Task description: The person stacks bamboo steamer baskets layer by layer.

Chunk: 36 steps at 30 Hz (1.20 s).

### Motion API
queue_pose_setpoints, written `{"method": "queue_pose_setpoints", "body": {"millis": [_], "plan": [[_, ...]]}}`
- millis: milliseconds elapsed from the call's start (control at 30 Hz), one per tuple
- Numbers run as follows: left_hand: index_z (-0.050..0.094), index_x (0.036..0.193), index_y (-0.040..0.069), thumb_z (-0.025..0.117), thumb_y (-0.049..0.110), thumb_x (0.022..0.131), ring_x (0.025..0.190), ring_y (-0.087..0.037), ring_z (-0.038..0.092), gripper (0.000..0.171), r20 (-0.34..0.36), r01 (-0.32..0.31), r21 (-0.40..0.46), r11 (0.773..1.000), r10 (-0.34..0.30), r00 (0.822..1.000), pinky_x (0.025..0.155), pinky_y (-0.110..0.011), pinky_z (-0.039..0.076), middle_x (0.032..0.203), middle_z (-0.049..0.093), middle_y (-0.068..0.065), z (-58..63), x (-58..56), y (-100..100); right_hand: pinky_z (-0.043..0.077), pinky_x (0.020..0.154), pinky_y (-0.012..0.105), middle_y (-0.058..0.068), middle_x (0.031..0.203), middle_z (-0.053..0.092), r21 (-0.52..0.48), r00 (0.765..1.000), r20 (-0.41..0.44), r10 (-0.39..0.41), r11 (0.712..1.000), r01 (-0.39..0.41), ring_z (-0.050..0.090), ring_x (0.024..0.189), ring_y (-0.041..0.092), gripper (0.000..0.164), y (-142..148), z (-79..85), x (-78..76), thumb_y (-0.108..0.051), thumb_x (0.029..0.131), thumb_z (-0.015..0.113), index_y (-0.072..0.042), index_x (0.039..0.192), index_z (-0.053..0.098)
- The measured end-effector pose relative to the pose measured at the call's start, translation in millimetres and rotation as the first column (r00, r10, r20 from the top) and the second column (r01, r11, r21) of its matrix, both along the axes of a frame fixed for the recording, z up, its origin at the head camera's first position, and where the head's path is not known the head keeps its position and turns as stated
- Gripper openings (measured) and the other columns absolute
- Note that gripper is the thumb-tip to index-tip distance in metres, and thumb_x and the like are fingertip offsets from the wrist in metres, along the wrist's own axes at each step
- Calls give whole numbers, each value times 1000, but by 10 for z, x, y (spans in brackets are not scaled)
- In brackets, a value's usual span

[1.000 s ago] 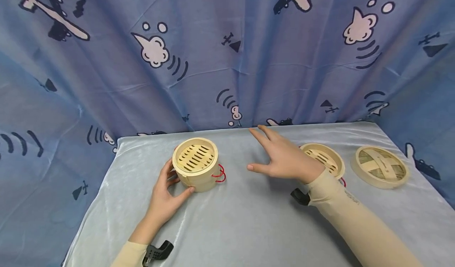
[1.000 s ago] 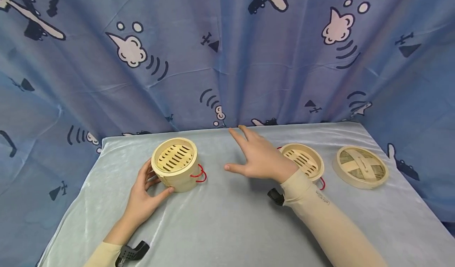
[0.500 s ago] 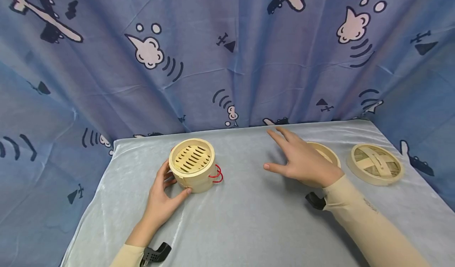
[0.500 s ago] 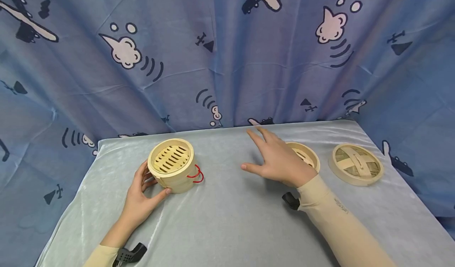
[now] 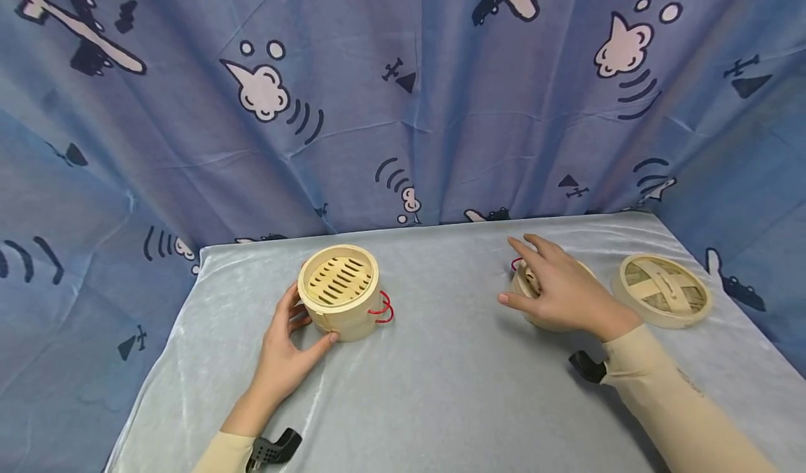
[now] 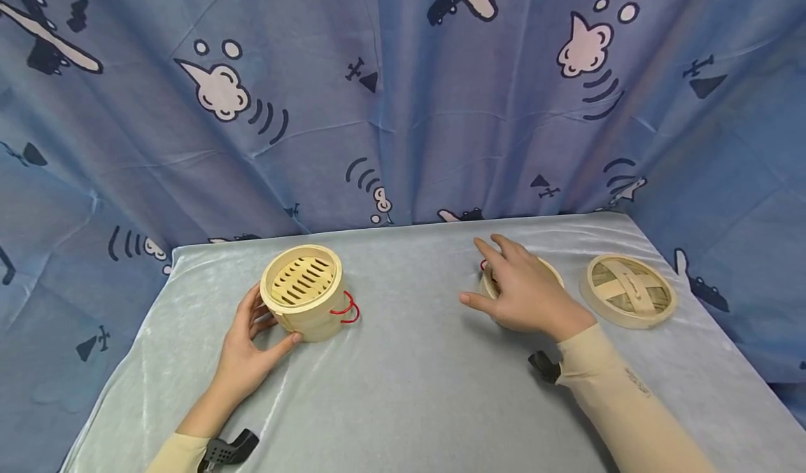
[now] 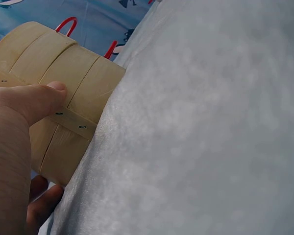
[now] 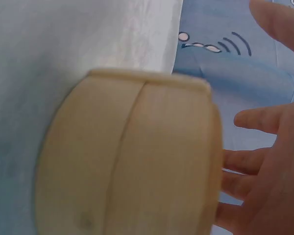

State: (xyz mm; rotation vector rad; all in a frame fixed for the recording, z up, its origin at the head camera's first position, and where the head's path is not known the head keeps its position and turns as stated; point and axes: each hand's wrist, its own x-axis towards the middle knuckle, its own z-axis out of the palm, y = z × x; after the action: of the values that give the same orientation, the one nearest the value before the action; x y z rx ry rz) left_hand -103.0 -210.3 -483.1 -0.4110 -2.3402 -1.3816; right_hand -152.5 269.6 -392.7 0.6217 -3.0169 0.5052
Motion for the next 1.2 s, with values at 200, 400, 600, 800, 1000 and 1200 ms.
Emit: {"method": "queue_pose_setpoints", "body": {"millis": [200,400,600,800,1000,1200], "plan": [[33,172,17,100,2,77,128,-31,61,117,5,32,3,999,-32,999,102,-45,61,152,57,-11,27,3,-32,31,119,79,35,168,33,-6,1000,-21,-16,1000,16,33,152,58,106,134,-59,42,-69,95,74,-9,172,34],[34,172,23,99,8,80,129,-29,60,114,9,45,20,999,-45,999,103,-44,60,153,57,-6,32,-1,-33,33,117,80,36,166,35,11,999,-32,-41,999,42,35,149,60,106,286,-84,75,-68,94,76,-7,170,36],[34,172,22,100,5,79,130,-29,60,115,24,36,22,999,-37,999,104,-46,60,153,57,-7,21,-5,-30,35,114,82,41,163,34,32,998,-21,-65,997,66,36,146,64,109,387,-126,94,-66,91,79,3,166,39],[35,170,9,98,-6,74,127,-35,61,115,23,16,20,1000,-16,1000,101,-59,59,150,58,-16,102,32,36,35,113,83,43,162,35,35,997,-2,-73,997,73,36,145,66,109,473,-163,116,-66,91,80,4,164,40],[37,165,-4,95,-11,75,125,-39,61,108,11,27,28,999,-27,1000,99,-63,58,147,58,-22,335,129,133,38,111,82,40,159,40,-7,997,-6,-75,997,75,42,142,62,106,535,-198,140,-65,92,80,2,164,41],[36,169,5,96,-8,76,127,-36,60,111,24,21,29,999,-22,999,101,-58,58,150,57,-17,224,85,90,41,110,79,38,160,39,-39,996,29,-84,996,85,44,142,61,114,601,-249,131,-65,92,81,5,168,32]]}}
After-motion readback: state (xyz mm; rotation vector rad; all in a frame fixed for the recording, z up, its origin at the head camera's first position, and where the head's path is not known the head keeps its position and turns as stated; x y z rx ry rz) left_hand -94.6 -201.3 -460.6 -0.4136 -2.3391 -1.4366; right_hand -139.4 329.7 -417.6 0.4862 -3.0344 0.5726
